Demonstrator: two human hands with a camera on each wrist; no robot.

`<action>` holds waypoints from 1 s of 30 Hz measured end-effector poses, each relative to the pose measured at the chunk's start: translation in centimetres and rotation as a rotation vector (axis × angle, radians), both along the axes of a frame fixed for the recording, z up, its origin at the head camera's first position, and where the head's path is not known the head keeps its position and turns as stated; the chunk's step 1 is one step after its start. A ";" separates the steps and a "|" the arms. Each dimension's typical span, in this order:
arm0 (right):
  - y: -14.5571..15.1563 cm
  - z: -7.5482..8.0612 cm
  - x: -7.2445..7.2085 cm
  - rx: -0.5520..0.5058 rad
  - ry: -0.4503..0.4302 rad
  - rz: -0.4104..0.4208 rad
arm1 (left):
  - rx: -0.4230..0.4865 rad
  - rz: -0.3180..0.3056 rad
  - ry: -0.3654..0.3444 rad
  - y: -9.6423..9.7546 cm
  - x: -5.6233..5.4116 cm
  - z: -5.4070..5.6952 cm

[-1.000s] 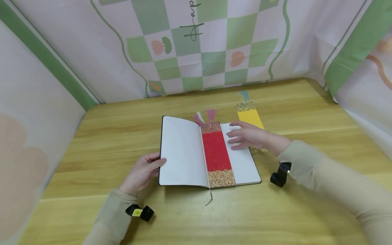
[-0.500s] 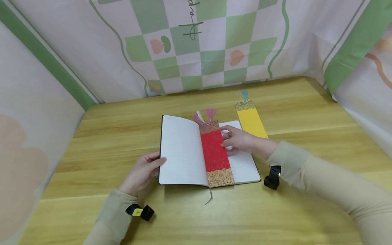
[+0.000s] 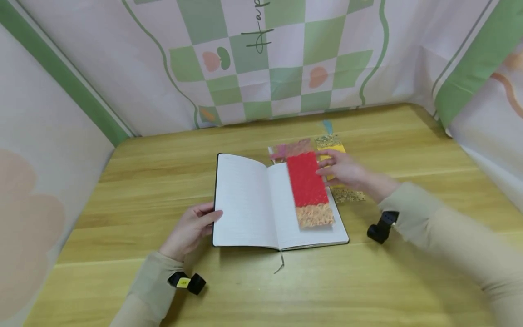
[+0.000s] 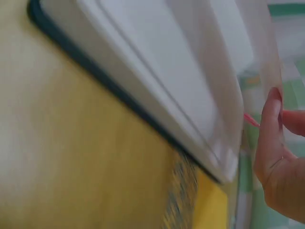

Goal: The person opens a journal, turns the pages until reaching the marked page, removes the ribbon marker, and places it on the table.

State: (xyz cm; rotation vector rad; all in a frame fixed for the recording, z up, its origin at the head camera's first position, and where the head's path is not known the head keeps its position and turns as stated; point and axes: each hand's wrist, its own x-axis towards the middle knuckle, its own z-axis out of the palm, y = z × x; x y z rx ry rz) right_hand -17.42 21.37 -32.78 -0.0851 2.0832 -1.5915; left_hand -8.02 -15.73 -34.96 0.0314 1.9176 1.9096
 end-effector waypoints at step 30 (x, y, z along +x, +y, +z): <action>15.3 -1.8 -5.4 0.346 0.077 -0.022 | -0.003 0.000 -0.011 -0.1 0.0 0.2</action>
